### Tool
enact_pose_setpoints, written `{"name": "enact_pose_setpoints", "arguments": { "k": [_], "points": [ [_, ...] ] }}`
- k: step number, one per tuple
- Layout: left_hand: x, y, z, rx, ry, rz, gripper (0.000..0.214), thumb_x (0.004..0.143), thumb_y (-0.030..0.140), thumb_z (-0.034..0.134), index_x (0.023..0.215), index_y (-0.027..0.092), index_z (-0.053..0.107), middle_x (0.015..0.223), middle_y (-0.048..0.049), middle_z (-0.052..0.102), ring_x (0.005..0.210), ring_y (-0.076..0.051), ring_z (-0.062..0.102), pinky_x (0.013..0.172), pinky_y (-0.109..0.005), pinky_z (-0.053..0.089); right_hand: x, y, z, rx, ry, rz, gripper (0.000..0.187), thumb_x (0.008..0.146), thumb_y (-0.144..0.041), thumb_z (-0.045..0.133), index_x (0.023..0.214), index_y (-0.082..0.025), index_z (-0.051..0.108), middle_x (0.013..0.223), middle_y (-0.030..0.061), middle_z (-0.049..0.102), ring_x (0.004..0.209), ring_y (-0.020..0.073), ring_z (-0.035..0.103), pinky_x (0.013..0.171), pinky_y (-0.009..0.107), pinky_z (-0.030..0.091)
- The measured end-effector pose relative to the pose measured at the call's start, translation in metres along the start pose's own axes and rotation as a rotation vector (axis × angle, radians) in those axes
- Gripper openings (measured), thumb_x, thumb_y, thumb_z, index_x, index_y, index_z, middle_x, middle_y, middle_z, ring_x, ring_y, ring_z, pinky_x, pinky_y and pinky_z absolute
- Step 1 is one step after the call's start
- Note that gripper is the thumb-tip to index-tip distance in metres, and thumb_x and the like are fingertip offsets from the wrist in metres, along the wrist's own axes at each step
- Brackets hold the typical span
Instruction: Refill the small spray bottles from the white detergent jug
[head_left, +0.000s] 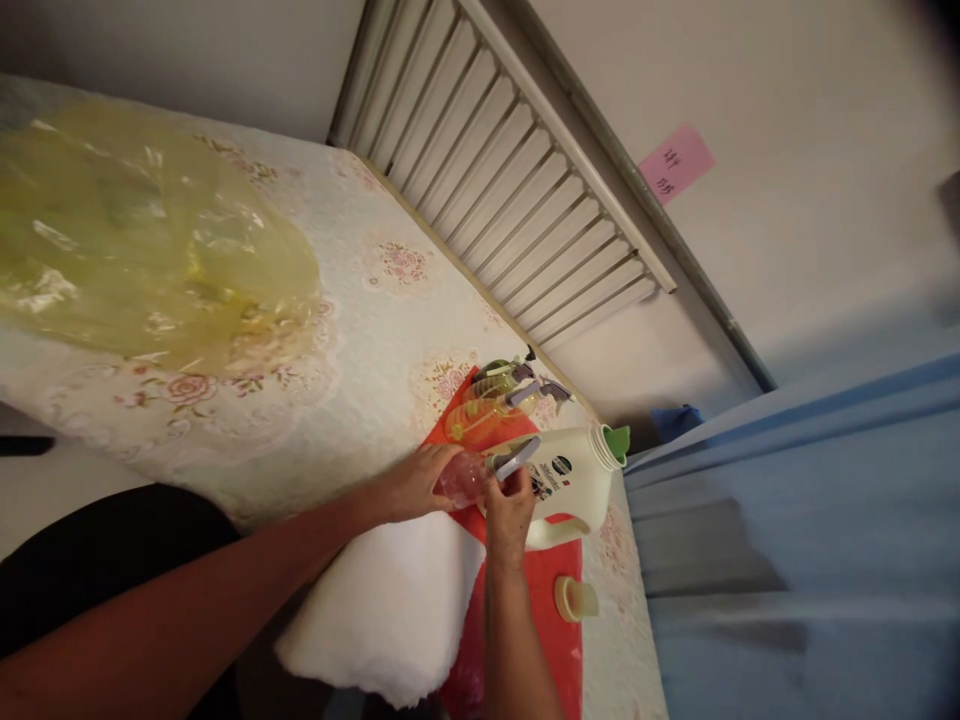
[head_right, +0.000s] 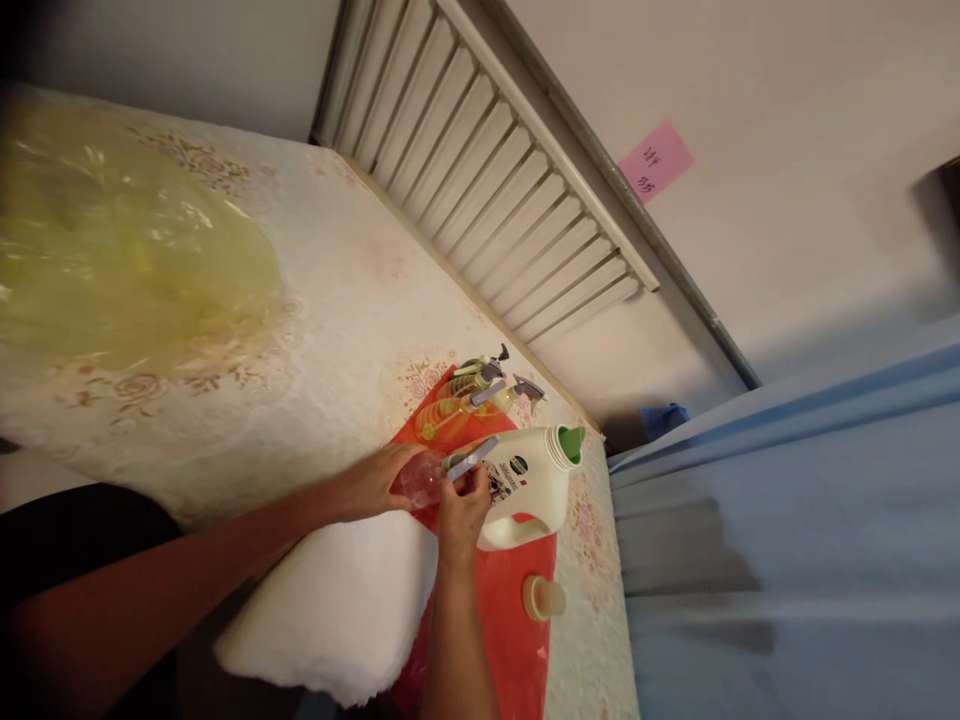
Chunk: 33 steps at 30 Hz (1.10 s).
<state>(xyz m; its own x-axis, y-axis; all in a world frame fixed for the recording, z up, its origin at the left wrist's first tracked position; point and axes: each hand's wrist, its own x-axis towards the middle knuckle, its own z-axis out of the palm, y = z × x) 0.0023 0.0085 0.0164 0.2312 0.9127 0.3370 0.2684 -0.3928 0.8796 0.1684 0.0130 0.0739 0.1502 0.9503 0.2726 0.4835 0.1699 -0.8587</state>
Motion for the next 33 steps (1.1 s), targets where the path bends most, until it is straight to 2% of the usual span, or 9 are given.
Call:
{"name": "enact_pose_setpoints", "arguments": {
  "k": [3, 5, 12, 17, 26, 30, 33],
  "points": [
    [-0.001, 0.0, 0.0, -0.004, 0.005, 0.012, 0.055, 0.072, 0.029, 0.075, 0.123, 0.026, 0.053, 0.123, -0.0074, 0.064, 0.117, -0.029, 0.06, 0.1, -0.044, 0.048, -0.004, 0.0, -0.004, 0.012, -0.045, -0.024, 0.038, 0.074, -0.041, 0.07, 0.103, -0.017, 0.065, 0.078, -0.0032, 0.06, 0.065, 0.0121, 0.047, 0.063, 0.024, 0.042],
    [-0.001, 0.001, 0.0, -0.008, 0.009, 0.018, 0.054, 0.073, 0.031, 0.075, 0.123, 0.026, 0.053, 0.122, -0.0075, 0.064, 0.115, -0.029, 0.06, 0.1, -0.044, 0.048, -0.006, 0.002, -0.006, 0.029, -0.081, -0.035, 0.038, 0.077, -0.043, 0.068, 0.105, -0.017, 0.066, 0.084, -0.0011, 0.062, 0.069, 0.0129, 0.049, 0.067, 0.025, 0.043],
    [-0.001, 0.0, 0.001, -0.036, 0.021, 0.011, 0.055, 0.072, 0.032, 0.075, 0.122, 0.025, 0.054, 0.123, -0.0082, 0.065, 0.116, -0.031, 0.06, 0.1, -0.046, 0.047, -0.002, 0.005, -0.001, 0.041, -0.028, 0.018, 0.03, 0.073, -0.042, 0.072, 0.086, -0.017, 0.064, 0.063, -0.0073, 0.052, 0.054, 0.0094, 0.038, 0.053, 0.023, 0.034],
    [-0.001, -0.005, 0.004, -0.022, 0.023, 0.008, 0.057, 0.073, 0.037, 0.075, 0.124, 0.025, 0.053, 0.124, -0.0094, 0.063, 0.117, -0.031, 0.059, 0.101, -0.045, 0.047, -0.003, 0.005, 0.0, 0.046, -0.032, 0.015, 0.034, 0.071, -0.041, 0.075, 0.092, -0.016, 0.066, 0.067, -0.0064, 0.055, 0.056, 0.0098, 0.039, 0.054, 0.023, 0.035],
    [-0.001, -0.001, 0.001, -0.029, 0.012, 0.001, 0.055, 0.072, 0.033, 0.075, 0.122, 0.026, 0.053, 0.123, -0.008, 0.064, 0.116, -0.031, 0.06, 0.099, -0.045, 0.048, -0.002, 0.009, 0.003, 0.035, -0.008, 0.026, 0.035, 0.072, -0.041, 0.074, 0.094, -0.016, 0.065, 0.064, -0.0075, 0.052, 0.054, 0.0092, 0.038, 0.052, 0.022, 0.034],
    [-0.001, 0.001, 0.001, -0.009, 0.008, -0.004, 0.056, 0.073, 0.03, 0.074, 0.124, 0.024, 0.052, 0.126, -0.0089, 0.063, 0.118, -0.03, 0.058, 0.102, -0.046, 0.046, -0.004, 0.007, 0.005, -0.003, 0.023, 0.015, 0.036, 0.073, -0.044, 0.072, 0.096, -0.016, 0.066, 0.073, -0.0028, 0.062, 0.058, 0.011, 0.046, 0.055, 0.023, 0.038],
    [-0.001, 0.001, 0.001, 0.001, -0.003, -0.001, 0.057, 0.071, 0.024, 0.074, 0.124, 0.023, 0.052, 0.125, -0.0099, 0.063, 0.119, -0.03, 0.058, 0.102, -0.045, 0.046, -0.009, 0.005, 0.004, -0.051, 0.07, 0.007, 0.045, 0.069, -0.043, 0.075, 0.105, -0.016, 0.067, 0.089, 0.0036, 0.069, 0.069, 0.0154, 0.054, 0.065, 0.027, 0.045]
  ]
}}
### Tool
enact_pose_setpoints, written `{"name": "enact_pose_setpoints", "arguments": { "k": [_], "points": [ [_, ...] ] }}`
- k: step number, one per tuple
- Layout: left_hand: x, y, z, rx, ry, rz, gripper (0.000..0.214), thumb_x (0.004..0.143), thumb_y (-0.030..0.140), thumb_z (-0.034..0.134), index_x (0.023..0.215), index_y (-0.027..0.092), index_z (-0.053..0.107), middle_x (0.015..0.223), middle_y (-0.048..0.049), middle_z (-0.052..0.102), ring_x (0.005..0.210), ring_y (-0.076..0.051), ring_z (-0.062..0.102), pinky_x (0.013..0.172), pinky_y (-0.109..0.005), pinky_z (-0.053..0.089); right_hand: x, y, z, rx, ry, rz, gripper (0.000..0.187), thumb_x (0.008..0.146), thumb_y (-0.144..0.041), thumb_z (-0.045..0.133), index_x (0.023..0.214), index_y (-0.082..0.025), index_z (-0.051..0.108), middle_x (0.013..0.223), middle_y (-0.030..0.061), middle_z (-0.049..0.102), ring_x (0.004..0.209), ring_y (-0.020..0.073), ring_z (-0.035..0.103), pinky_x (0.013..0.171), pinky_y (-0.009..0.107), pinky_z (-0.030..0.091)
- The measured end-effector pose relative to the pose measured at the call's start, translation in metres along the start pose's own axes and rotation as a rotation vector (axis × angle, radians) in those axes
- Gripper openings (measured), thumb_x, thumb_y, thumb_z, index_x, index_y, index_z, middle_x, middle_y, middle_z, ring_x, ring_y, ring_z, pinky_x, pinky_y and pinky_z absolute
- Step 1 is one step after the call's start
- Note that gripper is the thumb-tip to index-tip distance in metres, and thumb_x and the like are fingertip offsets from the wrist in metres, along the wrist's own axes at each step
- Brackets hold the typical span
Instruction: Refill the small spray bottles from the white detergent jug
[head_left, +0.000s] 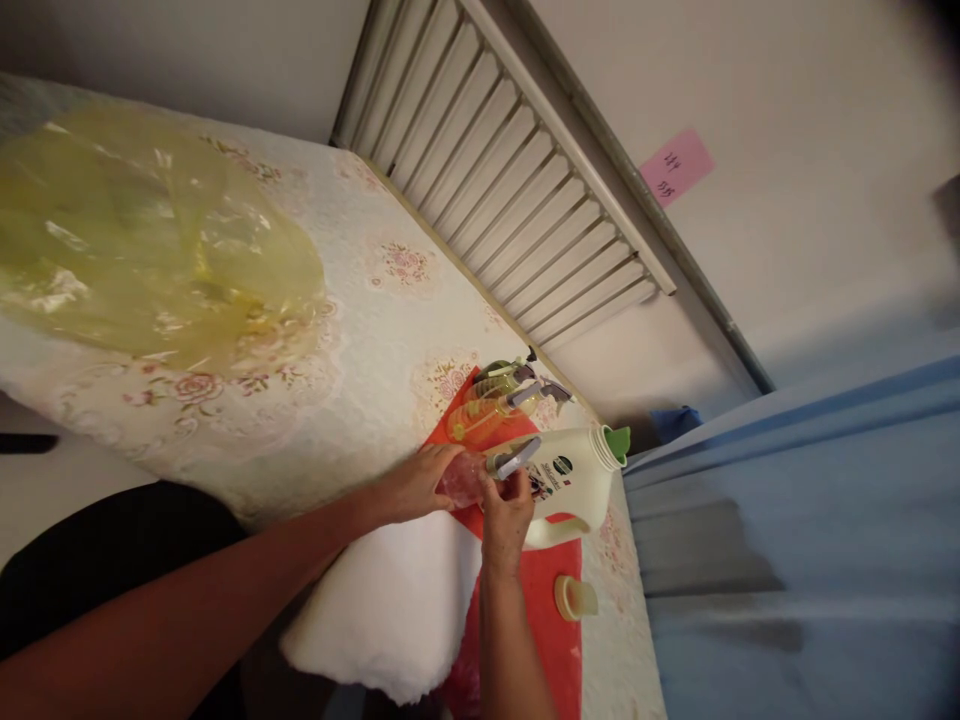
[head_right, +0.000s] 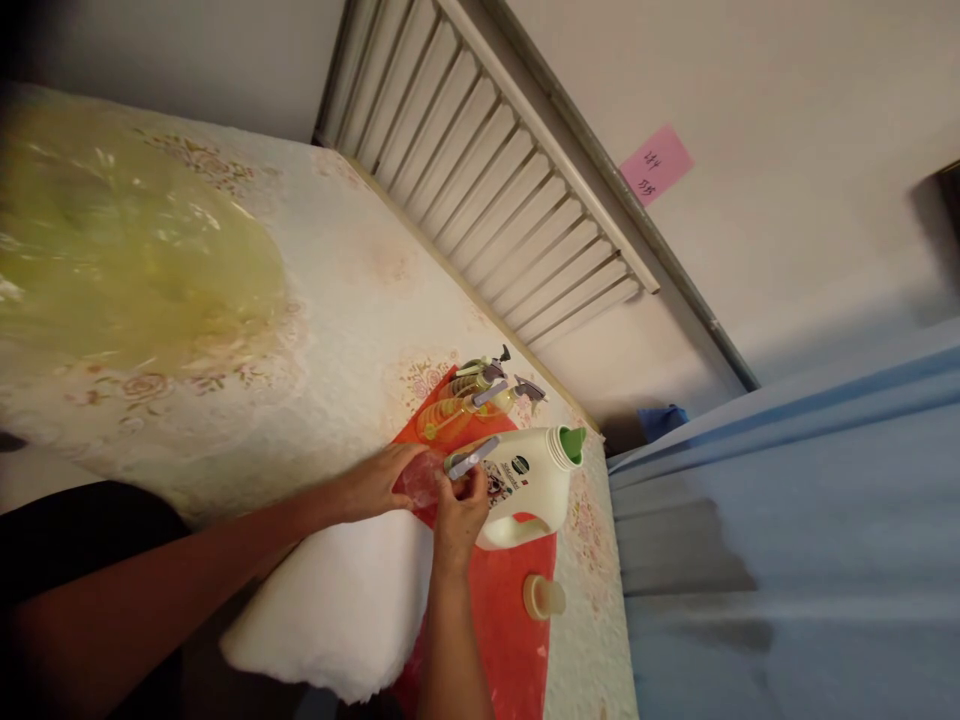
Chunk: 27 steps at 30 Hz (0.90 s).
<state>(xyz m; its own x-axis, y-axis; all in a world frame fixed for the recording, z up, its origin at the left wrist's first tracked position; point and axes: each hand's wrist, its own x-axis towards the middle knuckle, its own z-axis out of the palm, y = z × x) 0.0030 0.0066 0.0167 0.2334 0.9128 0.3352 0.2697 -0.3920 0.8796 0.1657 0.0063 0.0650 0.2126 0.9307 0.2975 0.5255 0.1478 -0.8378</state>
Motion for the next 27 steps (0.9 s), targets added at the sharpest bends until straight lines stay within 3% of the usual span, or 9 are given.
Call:
{"name": "enact_pose_setpoints", "arguments": {
  "k": [4, 7, 11, 13, 16, 18, 20, 22, 27],
  "points": [
    [-0.001, -0.004, 0.003, 0.023, -0.013, -0.027, 0.069, 0.07, 0.022, 0.075, 0.132, 0.022, 0.046, 0.131, -0.0124, 0.06, 0.124, -0.034, 0.055, 0.103, -0.047, 0.045, -0.01, 0.004, -0.001, -0.165, 0.079, -0.029, 0.063, 0.064, -0.044, 0.08, 0.116, -0.012, 0.065, 0.104, 0.0129, 0.07, 0.08, 0.0221, 0.06, 0.077, 0.035, 0.048],
    [-0.002, -0.01, 0.007, 0.055, 0.023, -0.001, 0.077, 0.07, 0.026, 0.078, 0.137, 0.023, 0.041, 0.136, -0.0133, 0.057, 0.127, -0.035, 0.053, 0.105, -0.049, 0.043, -0.015, 0.01, 0.002, -0.234, 0.074, -0.1, 0.056, 0.067, -0.049, 0.078, 0.109, -0.013, 0.069, 0.105, 0.0149, 0.07, 0.089, 0.0263, 0.062, 0.084, 0.038, 0.048],
    [-0.006, -0.005, 0.005, 0.2, 0.072, 0.063, 0.08, 0.067, 0.029, 0.083, 0.134, 0.023, 0.041, 0.138, -0.0124, 0.053, 0.126, -0.034, 0.051, 0.107, -0.049, 0.041, -0.014, 0.011, 0.007, -0.22, 0.053, -0.107, 0.049, 0.073, -0.053, 0.074, 0.103, -0.015, 0.071, 0.098, 0.0128, 0.072, 0.085, 0.025, 0.064, 0.081, 0.036, 0.049],
    [-0.012, 0.008, 0.002, 0.294, 0.105, 0.034, 0.066, 0.07, 0.03, 0.082, 0.125, 0.021, 0.047, 0.129, -0.0117, 0.057, 0.119, -0.033, 0.053, 0.103, -0.048, 0.043, -0.013, 0.007, 0.009, -0.217, 0.059, -0.101, 0.046, 0.076, -0.054, 0.071, 0.102, -0.016, 0.072, 0.095, 0.012, 0.073, 0.083, 0.0246, 0.064, 0.08, 0.035, 0.049],
    [-0.032, 0.03, 0.006, 0.431, 0.146, -0.085, 0.021, 0.085, 0.023, 0.065, 0.102, 0.019, 0.055, 0.106, -0.0099, 0.062, 0.102, -0.029, 0.057, 0.091, -0.044, 0.048, -0.011, -0.001, 0.009, -0.214, 0.063, -0.093, 0.041, 0.08, -0.053, 0.068, 0.097, -0.017, 0.073, 0.088, 0.0103, 0.074, 0.079, 0.0241, 0.063, 0.079, 0.035, 0.047],
    [-0.048, 0.041, 0.017, 0.465, 0.064, -0.051, 0.011, 0.088, 0.017, 0.056, 0.099, 0.018, 0.058, 0.104, -0.0105, 0.062, 0.098, -0.028, 0.057, 0.087, -0.042, 0.048, -0.011, -0.007, 0.008, -0.209, 0.065, -0.087, 0.038, 0.08, -0.052, 0.067, 0.093, -0.017, 0.074, 0.085, 0.0093, 0.074, 0.078, 0.0239, 0.063, 0.078, 0.035, 0.046],
    [-0.062, 0.045, 0.031, 0.49, -0.099, 0.033, 0.009, 0.088, 0.015, 0.055, 0.093, 0.019, 0.06, 0.1, -0.0091, 0.064, 0.093, -0.027, 0.058, 0.085, -0.042, 0.049, -0.01, -0.011, 0.008, -0.198, 0.071, -0.08, 0.038, 0.079, -0.052, 0.068, 0.091, -0.017, 0.075, 0.083, 0.0086, 0.074, 0.077, 0.0234, 0.062, 0.078, 0.034, 0.046],
    [-0.071, 0.044, 0.044, 0.545, -0.184, 0.083, 0.007, 0.086, 0.015, 0.058, 0.092, 0.018, 0.062, 0.097, -0.0094, 0.065, 0.093, -0.029, 0.058, 0.084, -0.044, 0.048, -0.01, -0.013, 0.009, -0.178, 0.078, -0.075, 0.038, 0.08, -0.052, 0.067, 0.091, -0.017, 0.075, 0.084, 0.008, 0.074, 0.077, 0.0226, 0.062, 0.077, 0.033, 0.046],
    [-0.075, 0.037, 0.051, 0.616, -0.189, 0.097, 0.012, 0.086, 0.021, 0.064, 0.097, 0.016, 0.064, 0.1, -0.0104, 0.065, 0.098, -0.031, 0.057, 0.086, -0.046, 0.047, -0.013, -0.014, 0.012, -0.122, 0.079, -0.094, 0.036, 0.081, -0.051, 0.065, 0.088, -0.017, 0.074, 0.078, 0.0056, 0.073, 0.072, 0.0206, 0.061, 0.074, 0.032, 0.047]
  ]
}}
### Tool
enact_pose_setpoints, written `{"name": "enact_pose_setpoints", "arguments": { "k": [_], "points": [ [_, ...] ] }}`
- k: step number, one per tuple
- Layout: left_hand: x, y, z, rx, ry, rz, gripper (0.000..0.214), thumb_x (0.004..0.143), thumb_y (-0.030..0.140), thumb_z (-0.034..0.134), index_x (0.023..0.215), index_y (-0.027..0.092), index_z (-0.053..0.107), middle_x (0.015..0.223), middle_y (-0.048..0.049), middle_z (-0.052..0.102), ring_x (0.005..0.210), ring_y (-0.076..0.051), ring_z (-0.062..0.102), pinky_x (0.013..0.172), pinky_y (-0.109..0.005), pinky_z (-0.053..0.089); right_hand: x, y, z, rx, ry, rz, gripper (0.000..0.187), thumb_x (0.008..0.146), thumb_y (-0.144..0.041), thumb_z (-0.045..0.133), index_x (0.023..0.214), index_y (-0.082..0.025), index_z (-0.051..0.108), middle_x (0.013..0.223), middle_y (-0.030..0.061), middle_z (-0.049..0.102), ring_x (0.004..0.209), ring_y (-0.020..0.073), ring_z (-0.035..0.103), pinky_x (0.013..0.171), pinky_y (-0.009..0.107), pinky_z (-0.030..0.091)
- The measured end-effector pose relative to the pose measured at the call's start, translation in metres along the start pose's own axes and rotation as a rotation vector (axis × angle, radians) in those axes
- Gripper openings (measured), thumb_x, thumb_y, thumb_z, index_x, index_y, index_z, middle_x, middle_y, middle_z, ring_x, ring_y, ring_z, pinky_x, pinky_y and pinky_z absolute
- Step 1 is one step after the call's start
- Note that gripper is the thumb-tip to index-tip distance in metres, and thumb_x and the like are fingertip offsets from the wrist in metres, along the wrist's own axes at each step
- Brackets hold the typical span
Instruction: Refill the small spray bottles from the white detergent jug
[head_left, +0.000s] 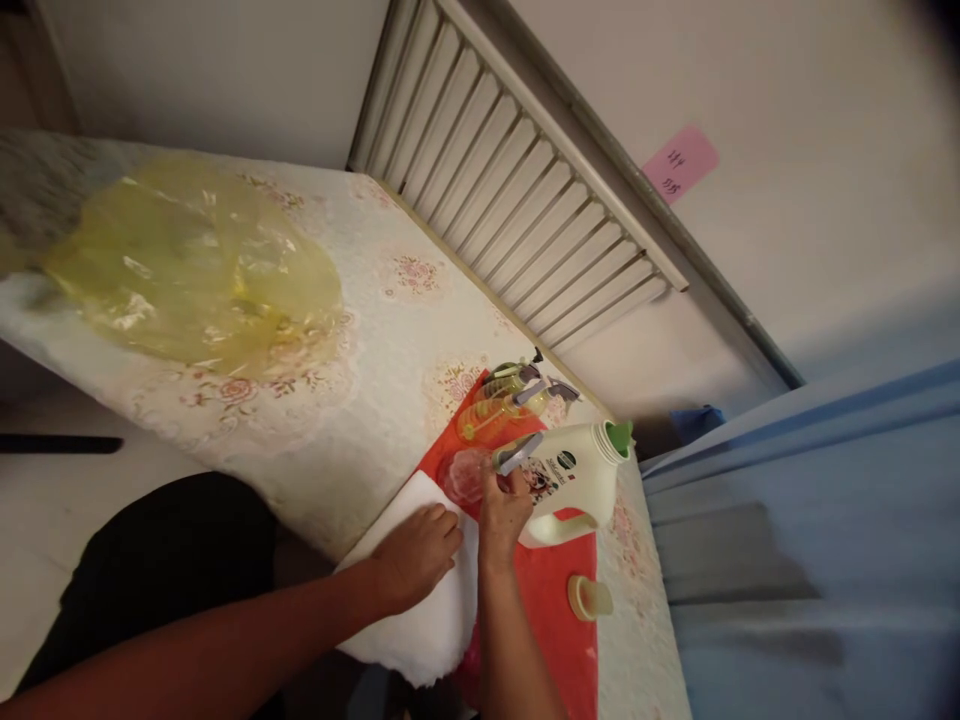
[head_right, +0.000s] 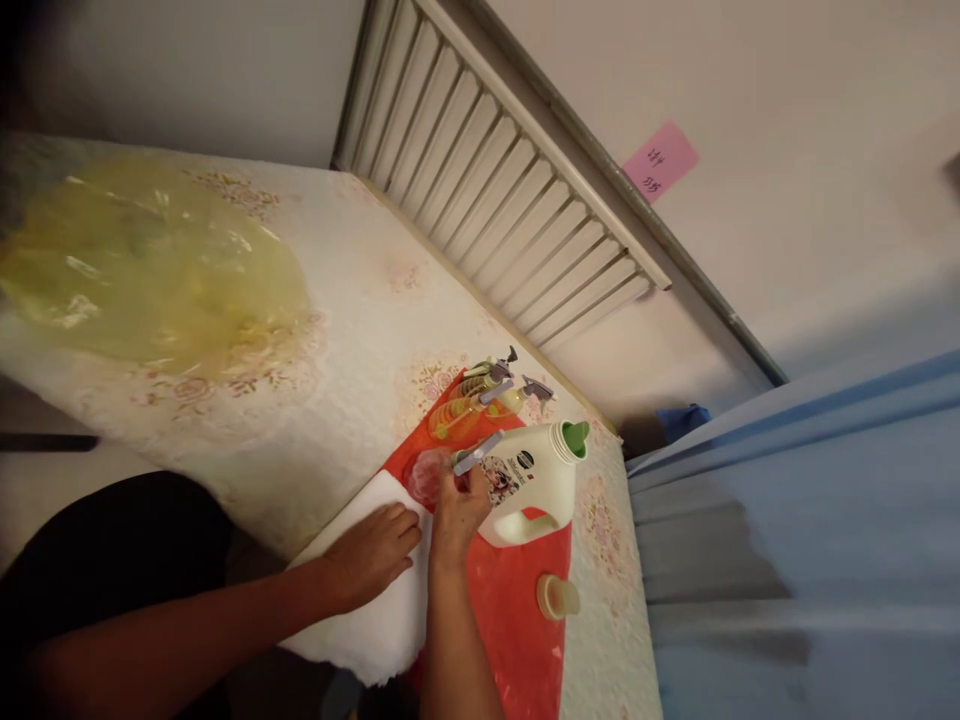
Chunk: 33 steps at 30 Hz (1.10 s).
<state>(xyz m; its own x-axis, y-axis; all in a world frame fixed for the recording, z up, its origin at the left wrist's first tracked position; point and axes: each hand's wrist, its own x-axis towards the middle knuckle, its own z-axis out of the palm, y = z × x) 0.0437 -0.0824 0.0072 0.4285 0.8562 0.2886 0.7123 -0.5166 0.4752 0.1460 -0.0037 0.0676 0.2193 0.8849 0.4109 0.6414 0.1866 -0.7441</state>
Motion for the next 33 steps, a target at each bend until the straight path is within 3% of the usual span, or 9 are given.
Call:
{"name": "enact_pose_setpoints", "arguments": {
  "k": [7, 12, 15, 19, 25, 33],
  "points": [
    [-0.003, -0.004, 0.0, -0.005, 0.035, -0.01, 0.009, 0.088, 0.02, 0.061, 0.096, 0.017, 0.063, 0.102, -0.0093, 0.064, 0.1, -0.029, 0.056, 0.089, -0.044, 0.045, 0.002, -0.03, -0.023, 0.077, 0.02, -0.049, 0.035, 0.081, -0.048, 0.067, 0.093, -0.016, 0.074, 0.084, 0.0065, 0.073, 0.078, 0.0204, 0.062, 0.075, 0.03, 0.048],
    [-0.004, -0.003, -0.002, 0.002, 0.027, -0.041, 0.009, 0.089, 0.017, 0.057, 0.097, 0.018, 0.062, 0.103, -0.0073, 0.063, 0.099, -0.026, 0.055, 0.093, -0.042, 0.045, 0.004, -0.064, -0.069, 0.101, -0.012, -0.027, 0.032, 0.08, -0.046, 0.067, 0.087, -0.016, 0.074, 0.076, 0.0032, 0.072, 0.073, 0.0191, 0.062, 0.071, 0.028, 0.048],
    [-0.004, -0.003, -0.003, -0.023, 0.053, -0.066, 0.012, 0.091, 0.015, 0.053, 0.098, 0.019, 0.062, 0.105, -0.0071, 0.062, 0.1, -0.025, 0.054, 0.094, -0.041, 0.044, 0.0, -0.068, -0.103, 0.099, -0.027, -0.006, 0.032, 0.077, -0.046, 0.069, 0.085, -0.015, 0.075, 0.074, 0.0039, 0.073, 0.071, 0.02, 0.063, 0.067, 0.028, 0.049],
    [-0.003, -0.006, -0.001, -0.044, 0.077, -0.057, 0.014, 0.091, 0.013, 0.05, 0.096, 0.019, 0.062, 0.105, -0.0072, 0.062, 0.102, -0.025, 0.053, 0.096, -0.041, 0.044, -0.006, -0.049, -0.147, 0.093, -0.047, 0.046, 0.032, 0.076, -0.045, 0.07, 0.086, -0.015, 0.077, 0.074, 0.0028, 0.073, 0.071, 0.0198, 0.065, 0.067, 0.027, 0.051],
    [0.004, -0.011, -0.001, -0.027, 0.11, -0.052, 0.017, 0.091, 0.013, 0.046, 0.094, 0.019, 0.062, 0.103, -0.0074, 0.062, 0.099, -0.024, 0.054, 0.093, -0.042, 0.046, -0.002, 0.002, -0.211, 0.111, -0.009, 0.123, 0.04, 0.072, -0.05, 0.074, 0.09, -0.014, 0.079, 0.081, 0.0054, 0.077, 0.078, 0.0246, 0.069, 0.072, 0.032, 0.054],
    [0.01, -0.019, 0.014, 0.093, 0.197, -0.09, 0.015, 0.094, 0.024, 0.048, 0.09, 0.021, 0.062, 0.096, -0.0065, 0.064, 0.092, -0.024, 0.059, 0.086, -0.041, 0.049, 0.048, 0.074, -0.269, 0.039, 0.093, 0.166, 0.046, 0.072, -0.054, 0.07, 0.094, -0.014, 0.079, 0.086, 0.0066, 0.078, 0.083, 0.0265, 0.071, 0.07, 0.031, 0.055]
  ]
}}
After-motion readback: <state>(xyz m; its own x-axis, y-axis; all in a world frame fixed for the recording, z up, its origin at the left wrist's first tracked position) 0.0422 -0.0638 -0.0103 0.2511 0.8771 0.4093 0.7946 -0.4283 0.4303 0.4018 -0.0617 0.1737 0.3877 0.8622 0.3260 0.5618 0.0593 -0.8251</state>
